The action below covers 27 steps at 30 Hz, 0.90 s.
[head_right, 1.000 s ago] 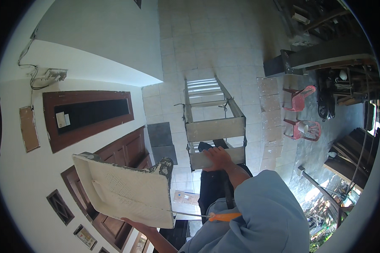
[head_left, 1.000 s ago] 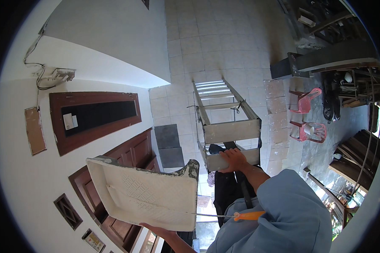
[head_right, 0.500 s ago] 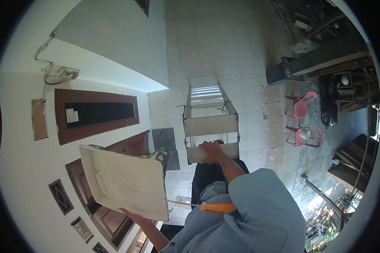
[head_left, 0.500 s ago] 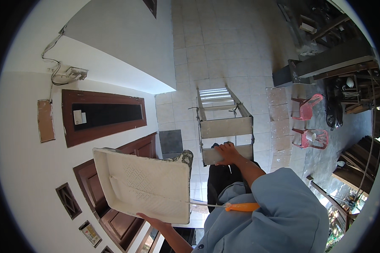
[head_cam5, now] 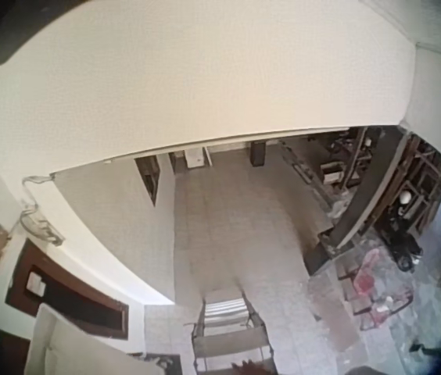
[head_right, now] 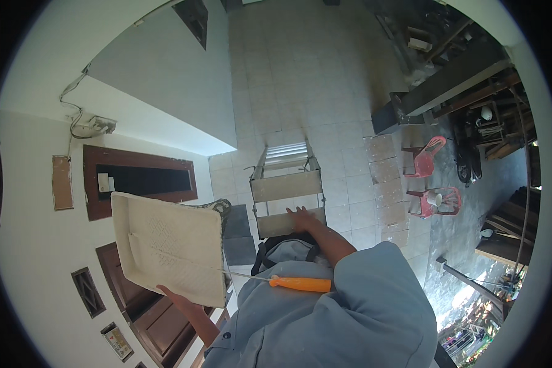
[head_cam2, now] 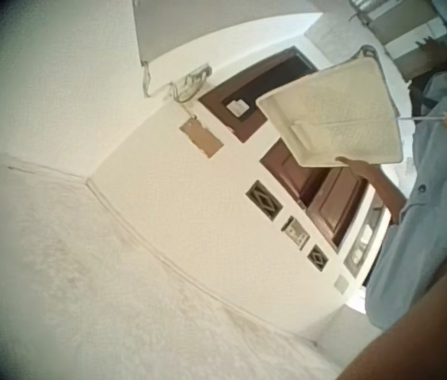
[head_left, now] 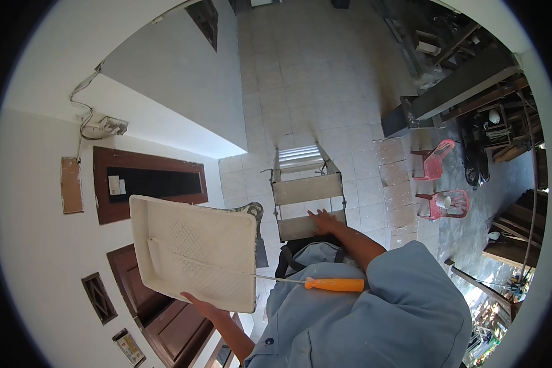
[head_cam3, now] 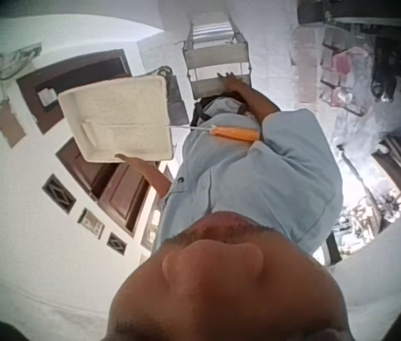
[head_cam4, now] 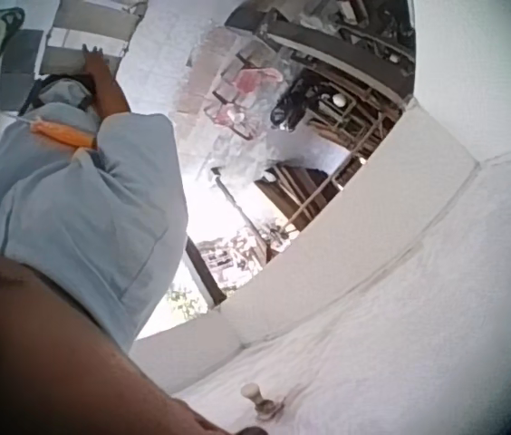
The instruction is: Painting the ceiling edge and upper wall trim using a roller on an extension pole.
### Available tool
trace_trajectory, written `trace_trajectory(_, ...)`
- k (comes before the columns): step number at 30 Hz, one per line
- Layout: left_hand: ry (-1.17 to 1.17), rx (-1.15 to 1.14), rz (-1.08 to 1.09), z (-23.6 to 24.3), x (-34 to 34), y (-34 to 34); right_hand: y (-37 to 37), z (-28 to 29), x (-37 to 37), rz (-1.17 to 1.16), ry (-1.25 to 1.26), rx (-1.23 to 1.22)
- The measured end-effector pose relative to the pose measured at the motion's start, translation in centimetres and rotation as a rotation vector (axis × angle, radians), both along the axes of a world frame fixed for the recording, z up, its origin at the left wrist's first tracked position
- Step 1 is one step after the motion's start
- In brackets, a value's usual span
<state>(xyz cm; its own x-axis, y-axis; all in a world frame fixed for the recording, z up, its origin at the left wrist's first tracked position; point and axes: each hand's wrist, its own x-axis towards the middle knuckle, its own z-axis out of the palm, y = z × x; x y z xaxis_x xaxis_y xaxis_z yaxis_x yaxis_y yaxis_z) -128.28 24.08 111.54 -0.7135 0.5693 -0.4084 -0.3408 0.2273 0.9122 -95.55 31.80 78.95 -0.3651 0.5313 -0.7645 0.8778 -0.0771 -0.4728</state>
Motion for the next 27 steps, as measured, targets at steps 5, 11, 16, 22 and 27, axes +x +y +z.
trace_trajectory(5,-0.016,0.026,-0.055,0.7,0.9,2.8,2.5,2.6,2.6,-0.257,0.28,-0.003)
trace_trajectory(11,-0.083,0.065,-0.104,1.1,2.4,6.8,5.6,20.0,6.2,-0.517,0.54,0.018)
trace_trajectory(16,-0.137,0.098,-0.18,0.8,4.3,10.1,3.7,33.7,8.8,-0.343,0.491,0.067)
trace_trajectory(22,-0.094,0.101,-0.201,-0.7,6.6,13.7,1.0,38.7,9.6,-0.159,0.267,0.055)
trace_trajectory(27,-0.151,-0.015,-0.278,-0.6,8.4,16.4,-0.5,39.6,10.7,-0.286,0.214,0.181)
